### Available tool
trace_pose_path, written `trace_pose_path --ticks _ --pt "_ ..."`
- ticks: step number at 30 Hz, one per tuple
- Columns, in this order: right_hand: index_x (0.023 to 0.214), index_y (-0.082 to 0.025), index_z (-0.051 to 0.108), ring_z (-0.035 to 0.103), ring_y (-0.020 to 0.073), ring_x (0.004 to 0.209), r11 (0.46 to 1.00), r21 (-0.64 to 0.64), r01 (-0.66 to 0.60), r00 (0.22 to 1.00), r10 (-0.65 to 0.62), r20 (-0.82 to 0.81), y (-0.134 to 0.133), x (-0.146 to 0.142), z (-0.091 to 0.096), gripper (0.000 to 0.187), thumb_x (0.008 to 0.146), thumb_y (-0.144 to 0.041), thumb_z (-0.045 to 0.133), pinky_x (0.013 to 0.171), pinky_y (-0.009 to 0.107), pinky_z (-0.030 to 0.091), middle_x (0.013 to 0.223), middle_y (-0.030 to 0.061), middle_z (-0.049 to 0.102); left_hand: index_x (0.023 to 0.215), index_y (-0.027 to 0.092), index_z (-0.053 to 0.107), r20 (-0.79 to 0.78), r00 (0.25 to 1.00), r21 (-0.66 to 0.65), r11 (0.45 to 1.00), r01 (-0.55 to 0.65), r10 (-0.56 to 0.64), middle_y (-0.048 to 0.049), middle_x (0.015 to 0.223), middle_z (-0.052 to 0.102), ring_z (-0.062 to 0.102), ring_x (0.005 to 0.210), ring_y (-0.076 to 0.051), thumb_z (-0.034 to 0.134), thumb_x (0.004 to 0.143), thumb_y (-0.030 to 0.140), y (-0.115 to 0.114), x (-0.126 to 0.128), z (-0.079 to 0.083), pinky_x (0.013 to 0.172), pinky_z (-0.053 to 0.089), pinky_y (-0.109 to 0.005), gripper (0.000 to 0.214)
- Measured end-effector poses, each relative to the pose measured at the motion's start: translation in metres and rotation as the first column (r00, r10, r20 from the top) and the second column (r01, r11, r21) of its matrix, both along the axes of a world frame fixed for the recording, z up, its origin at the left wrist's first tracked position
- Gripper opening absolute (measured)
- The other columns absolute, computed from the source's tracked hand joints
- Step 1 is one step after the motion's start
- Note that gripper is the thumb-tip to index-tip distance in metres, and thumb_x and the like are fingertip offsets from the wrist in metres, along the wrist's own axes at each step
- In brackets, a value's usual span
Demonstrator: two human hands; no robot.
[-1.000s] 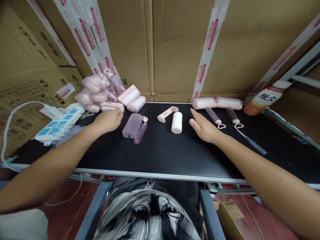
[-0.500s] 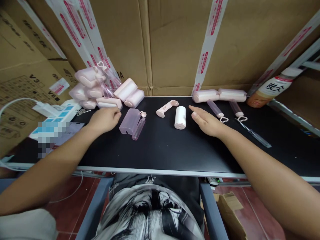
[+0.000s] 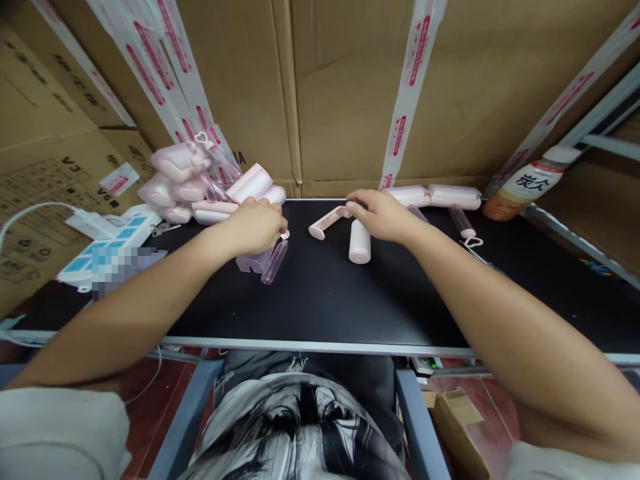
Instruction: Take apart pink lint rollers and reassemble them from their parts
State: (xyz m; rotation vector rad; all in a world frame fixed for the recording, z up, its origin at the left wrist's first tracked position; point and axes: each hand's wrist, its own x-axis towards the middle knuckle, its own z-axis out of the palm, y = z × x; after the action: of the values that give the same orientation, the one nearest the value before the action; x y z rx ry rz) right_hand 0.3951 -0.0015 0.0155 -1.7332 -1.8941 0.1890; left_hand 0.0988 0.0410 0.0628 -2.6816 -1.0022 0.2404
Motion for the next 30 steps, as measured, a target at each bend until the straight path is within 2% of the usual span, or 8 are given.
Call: trace_pose_path --ticks 4,7,10,13,17,22,26,30 --pt "0.135 -0.021 0.076 0.074 0.0343 0.121 0.986 -0.142 0.088 0.984 -0.064 0.167 0.028 -0.012 0.011 0.041 0.099 -0.03 0.058 0.107 0.048 0.056 0.132 0.0119 0.08 0.114 0.01 0.083 -0.06 0.998 0.064 0.998 -0.023 0.026 -0.021 0.121 0.076 0.068 0.118 -0.039 0.062 0.101 0.036 -0.025 0.007 -0.005 0.101 0.046 -0.052 0.035" --pt "0.136 -0.019 0.076 0.072 0.0356 0.128 0.981 -0.16 0.107 0.977 -0.074 0.199 0.046 -0.015 0.009 0.043 0.098 -0.025 0.059 0.109 0.048 0.056 0.14 0.0135 0.077 0.115 0.008 0.082 -0.06 0.998 0.049 0.999 0.009 -0.006 -0.021 0.115 0.077 0.07 0.115 -0.04 0.064 0.1 0.045 -0.034 0.002 -0.009 0.1 0.046 -0.052 0.043" --pt "0.139 -0.018 0.075 0.071 0.0359 0.131 0.986 -0.132 0.104 0.977 -0.077 0.197 0.052 -0.018 0.003 0.044 0.099 -0.025 0.057 0.109 0.048 0.056 0.142 0.0143 0.076 0.11 0.014 0.084 -0.008 0.999 -0.012 0.999 0.047 -0.047 -0.0173 0.117 0.078 0.072 0.112 -0.036 0.055 0.104 0.035 -0.021 -0.005 -0.008 0.096 0.048 -0.048 0.036" --pt "0.143 -0.016 0.072 0.068 0.0372 0.136 0.99 -0.103 0.093 0.976 -0.07 0.208 0.048 -0.021 -0.006 0.047 0.101 -0.026 0.054 0.114 0.05 0.053 0.146 0.0161 0.074 0.12 0.023 0.083 0.105 0.994 -0.047 0.999 0.01 -0.005 -0.0119 0.129 0.077 0.07 0.121 -0.034 0.053 0.1 0.019 0.005 -0.008 -0.001 0.098 0.047 -0.046 0.037" --pt "0.147 -0.017 0.07 0.063 0.0428 0.14 0.996 -0.084 -0.02 0.968 0.04 0.246 0.034 -0.027 -0.01 0.054 0.101 -0.045 0.06 0.118 0.06 0.049 0.153 0.019 0.067 0.118 0.019 0.085 0.057 0.997 -0.084 0.995 -0.047 0.051 -0.0154 0.128 0.078 0.069 0.123 -0.037 0.061 0.095 0.02 0.022 0.002 0.006 0.104 0.045 -0.049 0.033" --pt "0.16 -0.026 0.06 0.043 0.0586 0.154 0.979 -0.175 -0.101 0.919 0.16 0.36 0.024 -0.042 -0.009 0.096 0.085 -0.086 0.067 0.121 0.084 0.026 0.174 0.0238 0.043 0.105 0.016 0.086 -0.058 0.998 0.032 0.999 0.033 -0.031 -0.0197 0.116 0.08 0.067 0.116 -0.04 0.069 0.096 0.048 -0.013 0.016 0.002 0.104 0.044 -0.052 0.037" --pt "0.149 -0.03 0.07 0.053 0.0542 0.146 0.962 -0.241 -0.126 0.921 0.204 0.333 0.028 -0.048 -0.013 0.084 0.085 -0.084 0.07 0.119 0.076 0.036 0.164 0.0202 0.055 0.102 0.017 0.084 -0.132 0.986 -0.012 0.995 0.097 -0.098 -0.0172 0.11 0.082 0.068 0.113 -0.038 0.076 0.091 0.047 -0.038 0.02 -0.01 0.103 0.044 -0.05 0.033" --pt "0.133 -0.027 0.078 0.05 0.0492 0.15 0.966 -0.123 -0.228 0.939 0.252 0.233 0.028 -0.041 -0.011 0.064 0.086 -0.07 0.075 0.123 0.07 0.036 0.15 0.0178 0.066 0.101 0.013 0.08 -0.024 0.99 -0.065 0.988 0.14 -0.142 -0.0169 0.107 0.081 0.073 0.1 -0.033 0.066 0.095 0.035 -0.045 0.015 -0.004 0.089 0.049 -0.043 0.027"
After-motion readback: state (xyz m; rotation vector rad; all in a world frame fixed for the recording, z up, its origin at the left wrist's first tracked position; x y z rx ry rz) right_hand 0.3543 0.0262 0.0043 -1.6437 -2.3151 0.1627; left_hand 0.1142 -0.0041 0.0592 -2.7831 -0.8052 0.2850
